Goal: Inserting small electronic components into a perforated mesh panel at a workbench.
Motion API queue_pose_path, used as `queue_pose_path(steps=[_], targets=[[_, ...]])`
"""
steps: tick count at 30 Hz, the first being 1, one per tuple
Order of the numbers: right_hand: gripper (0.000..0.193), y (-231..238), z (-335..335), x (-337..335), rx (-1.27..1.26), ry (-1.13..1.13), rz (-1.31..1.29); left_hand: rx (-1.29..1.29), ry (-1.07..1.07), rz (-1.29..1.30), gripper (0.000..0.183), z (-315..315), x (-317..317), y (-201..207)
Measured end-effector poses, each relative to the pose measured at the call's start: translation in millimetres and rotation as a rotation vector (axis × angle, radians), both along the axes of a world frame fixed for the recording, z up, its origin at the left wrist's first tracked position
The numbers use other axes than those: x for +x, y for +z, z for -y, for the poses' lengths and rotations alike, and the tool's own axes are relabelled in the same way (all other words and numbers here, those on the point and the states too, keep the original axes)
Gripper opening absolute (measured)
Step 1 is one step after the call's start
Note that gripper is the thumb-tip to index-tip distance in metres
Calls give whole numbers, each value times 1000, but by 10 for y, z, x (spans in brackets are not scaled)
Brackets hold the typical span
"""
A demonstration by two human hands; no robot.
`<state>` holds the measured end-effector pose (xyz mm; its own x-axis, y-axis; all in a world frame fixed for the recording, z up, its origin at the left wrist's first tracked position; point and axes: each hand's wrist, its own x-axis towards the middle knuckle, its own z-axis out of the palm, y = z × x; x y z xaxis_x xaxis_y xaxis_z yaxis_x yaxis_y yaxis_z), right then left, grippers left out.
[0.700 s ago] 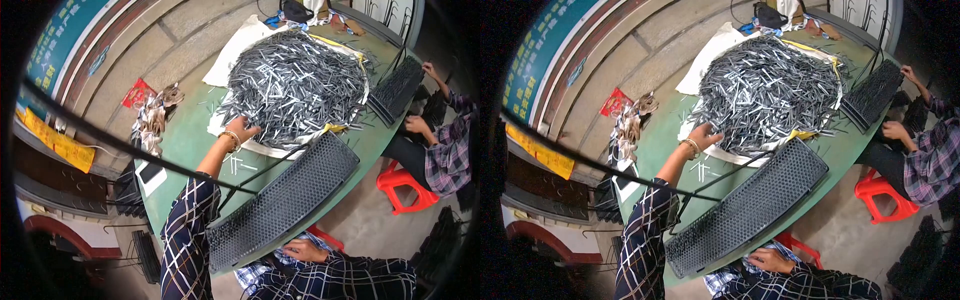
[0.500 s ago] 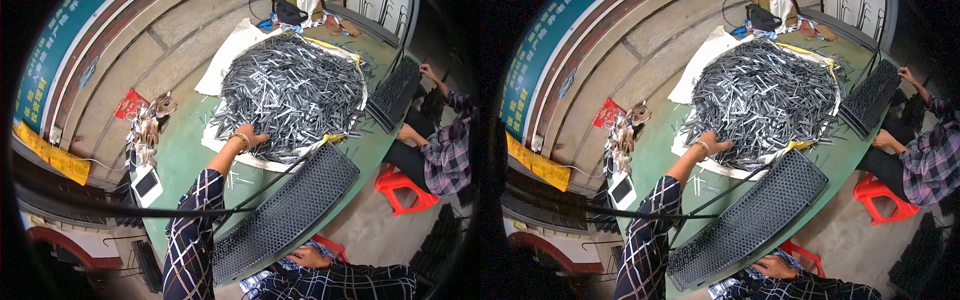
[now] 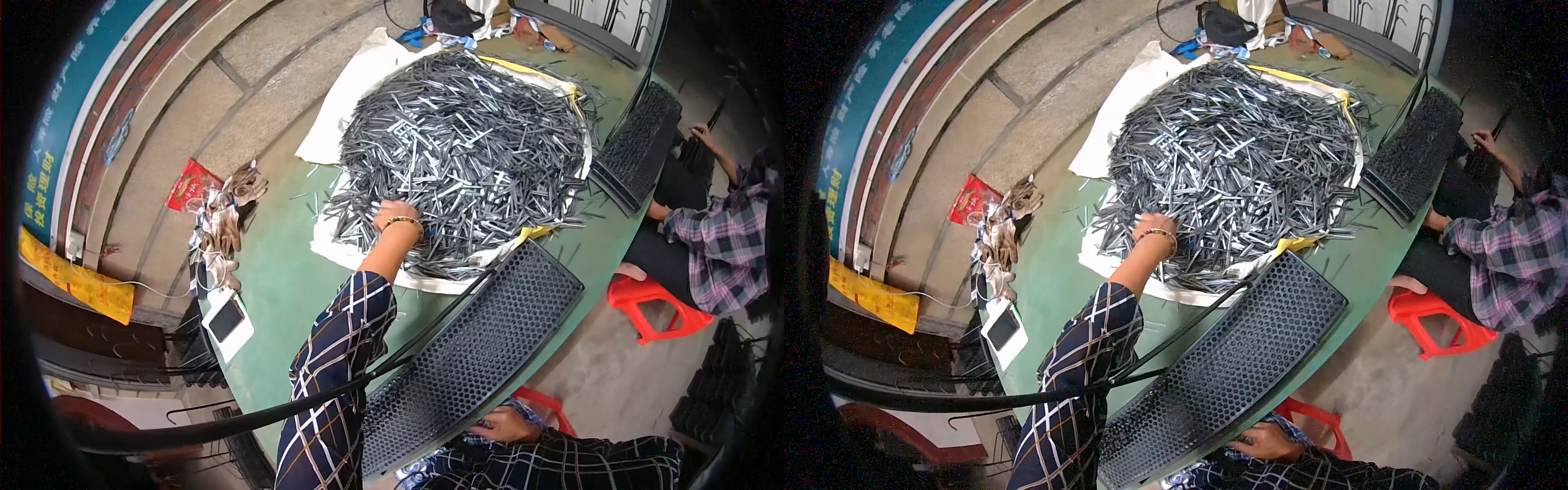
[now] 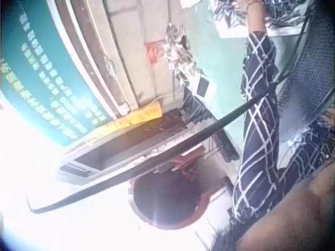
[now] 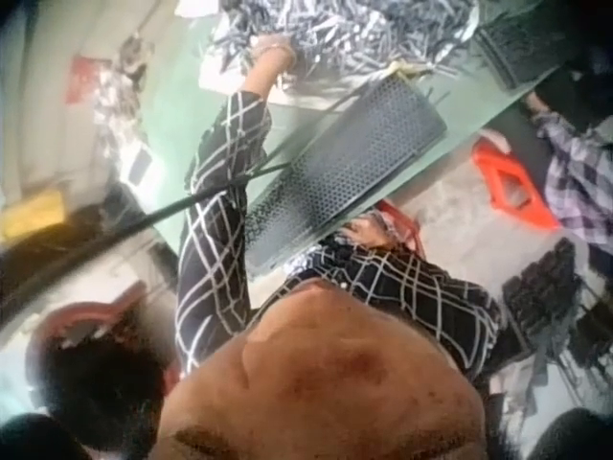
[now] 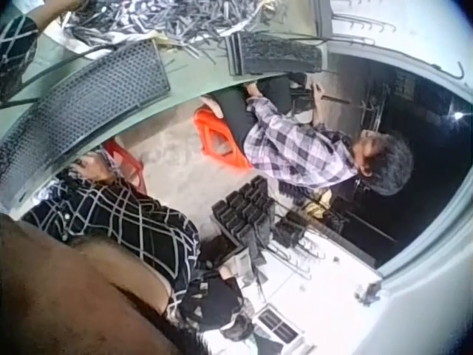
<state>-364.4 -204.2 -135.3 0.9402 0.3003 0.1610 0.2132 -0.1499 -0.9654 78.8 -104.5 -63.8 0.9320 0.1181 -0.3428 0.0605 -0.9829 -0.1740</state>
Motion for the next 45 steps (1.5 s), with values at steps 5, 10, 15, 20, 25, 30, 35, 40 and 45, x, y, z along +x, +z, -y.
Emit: queue_pose_path(steps=[5,10,15,20,25,30,35,40,45], targets=[[23,-53,42,-55,-58,25,-131,113,-306,207,25,93,-154,121],[24,-11,11,-19,-15,26,-65,75,-211,445,23,-145,34,-254],[25,85,8,10,-70,10,-19,115,-265,401,25,-169,130,-287],[24,10,-27,-12,13,-40,-7,52,-254,274,27,-229,126,-169],[25,166,24,37,-64,25,-162,-102,-176,47,33,-400,39,114],[24,26,-6,42,17,8,-29,-751,-1,-180,24,-993,129,73],[23,-5,-3,17,11,-37,-59,-1582,620,-530,22,-1083,135,-134],[23,-78,-6,-45,-39,-9,-97,-2080,749,-664,28,-1077,27,-113],[23,47,-20,-7,-25,-42,-95,-1967,664,-429,16,-905,-53,-142]])
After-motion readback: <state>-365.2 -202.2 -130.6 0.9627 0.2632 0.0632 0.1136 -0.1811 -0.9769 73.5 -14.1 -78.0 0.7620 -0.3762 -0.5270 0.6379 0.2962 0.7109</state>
